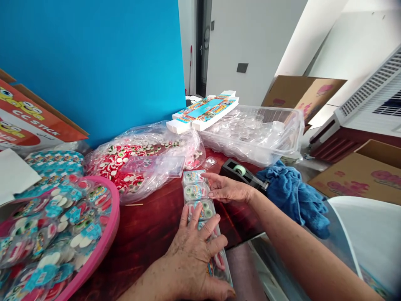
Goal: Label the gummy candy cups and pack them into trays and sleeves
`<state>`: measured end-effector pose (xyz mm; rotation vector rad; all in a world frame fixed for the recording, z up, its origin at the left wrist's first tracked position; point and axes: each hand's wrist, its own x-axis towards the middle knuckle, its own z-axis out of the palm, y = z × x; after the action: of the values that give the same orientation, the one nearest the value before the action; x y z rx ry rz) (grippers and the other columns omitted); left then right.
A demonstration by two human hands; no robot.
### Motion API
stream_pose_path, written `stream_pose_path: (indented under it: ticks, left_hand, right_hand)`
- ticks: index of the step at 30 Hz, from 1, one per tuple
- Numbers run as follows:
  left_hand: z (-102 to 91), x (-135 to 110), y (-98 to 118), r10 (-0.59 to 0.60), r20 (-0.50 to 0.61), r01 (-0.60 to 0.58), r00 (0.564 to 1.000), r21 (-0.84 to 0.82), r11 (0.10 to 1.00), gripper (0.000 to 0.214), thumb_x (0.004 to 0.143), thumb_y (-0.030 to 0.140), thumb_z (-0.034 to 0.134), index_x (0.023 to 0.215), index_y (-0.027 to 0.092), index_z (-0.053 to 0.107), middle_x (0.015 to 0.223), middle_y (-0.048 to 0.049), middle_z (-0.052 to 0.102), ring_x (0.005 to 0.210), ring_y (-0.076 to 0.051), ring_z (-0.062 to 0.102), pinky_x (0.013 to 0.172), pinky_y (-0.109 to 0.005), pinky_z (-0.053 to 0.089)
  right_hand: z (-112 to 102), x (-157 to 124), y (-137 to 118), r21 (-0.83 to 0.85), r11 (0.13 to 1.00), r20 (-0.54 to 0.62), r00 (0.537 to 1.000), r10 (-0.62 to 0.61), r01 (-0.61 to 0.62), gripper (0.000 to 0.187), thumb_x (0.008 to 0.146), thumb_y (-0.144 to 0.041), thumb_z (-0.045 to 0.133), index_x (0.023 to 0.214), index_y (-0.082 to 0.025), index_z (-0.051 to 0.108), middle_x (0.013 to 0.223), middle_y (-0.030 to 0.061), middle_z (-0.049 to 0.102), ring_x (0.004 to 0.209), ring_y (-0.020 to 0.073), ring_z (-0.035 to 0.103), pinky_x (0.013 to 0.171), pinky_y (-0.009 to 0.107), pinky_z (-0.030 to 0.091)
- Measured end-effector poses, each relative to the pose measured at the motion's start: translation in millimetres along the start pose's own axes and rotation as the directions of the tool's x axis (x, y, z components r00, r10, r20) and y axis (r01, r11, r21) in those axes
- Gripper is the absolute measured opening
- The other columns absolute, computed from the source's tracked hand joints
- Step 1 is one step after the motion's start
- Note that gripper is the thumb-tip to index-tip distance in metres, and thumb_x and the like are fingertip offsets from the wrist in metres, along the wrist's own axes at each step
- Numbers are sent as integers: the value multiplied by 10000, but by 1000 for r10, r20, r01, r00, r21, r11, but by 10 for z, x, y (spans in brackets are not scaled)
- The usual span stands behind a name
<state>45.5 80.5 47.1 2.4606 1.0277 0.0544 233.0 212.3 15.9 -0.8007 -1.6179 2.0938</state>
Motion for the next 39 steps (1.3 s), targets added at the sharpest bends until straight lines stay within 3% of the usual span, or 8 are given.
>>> stream_pose_path:
  ticks: [6,13,20,24,27,30,33,39]
  left_hand:
    - [28,-1,-8,-22,-5,22,1000,16,1000,801,601,804,440,1231,310,454,1470,-85,185,1320,-444,14,991,-678,-23]
    - [23,20,-10,-39,7,39,999,40,998,796,588,808,445,1218,321,462,1462,-78,221,1321,-440,15,992,-675,-27]
    - [1,-2,23,-43,13,43,999,49,998,802,612,809,412,1243,314,445,1474,-87,185,1325,-428,0,999,-665,-32]
    - [-14,-7,28,-60,4,60,998,55,997,802,616,822,384,1227,309,466,1472,-83,191,1325,-429,-2,1001,-665,-35]
    - [-20,3,30,-64,3,63,998,72,995,802,614,823,389,1214,300,483,1468,-88,205,1325,-429,14,1005,-664,-15]
    - [-7,3,27,-59,-18,61,998,91,994,810,603,828,395,1211,301,493,1457,-88,235,1322,-433,54,1003,-669,24]
    - [36,-20,6,-46,-89,54,995,90,994,817,597,832,396,1230,323,479,1439,-78,271,1315,-434,94,993,-681,38]
    - [130,-63,-56,-5,-197,21,980,79,997,804,607,825,398,1251,347,454,1422,-77,301,1305,-449,113,927,-742,-9]
  right_hand:
    - [-28,-22,184,148,981,41,990,-134,127,680,717,-303,690,1287,-250,325,642,-66,516,460,47,441,404,151,309]
    - [95,-90,213,-64,970,-96,966,-239,234,664,766,-307,625,1324,-253,269,675,-65,460,534,63,414,469,184,325]
    - [281,-90,429,-269,912,-287,878,-383,310,576,839,-304,484,1341,-231,211,691,-47,392,585,100,383,561,241,354]
    - [427,-23,537,-425,885,-438,813,-384,189,615,857,-297,407,1391,-225,111,882,30,441,747,147,468,704,307,410]
    - [522,21,493,-559,823,-526,809,-262,-97,754,758,-235,533,1404,-254,146,1121,98,410,922,211,493,785,350,405]
    - [507,39,384,-562,759,-683,702,-202,-328,700,703,-142,558,1350,-271,324,1172,119,425,949,254,507,783,370,400]
    - [420,57,295,-508,801,-768,587,-256,-317,496,807,-158,422,1302,-170,394,1078,139,498,959,244,510,817,364,396]
    - [510,187,278,-460,874,-727,632,-268,-159,478,779,-336,520,1233,-198,465,923,51,588,850,195,557,763,327,450]
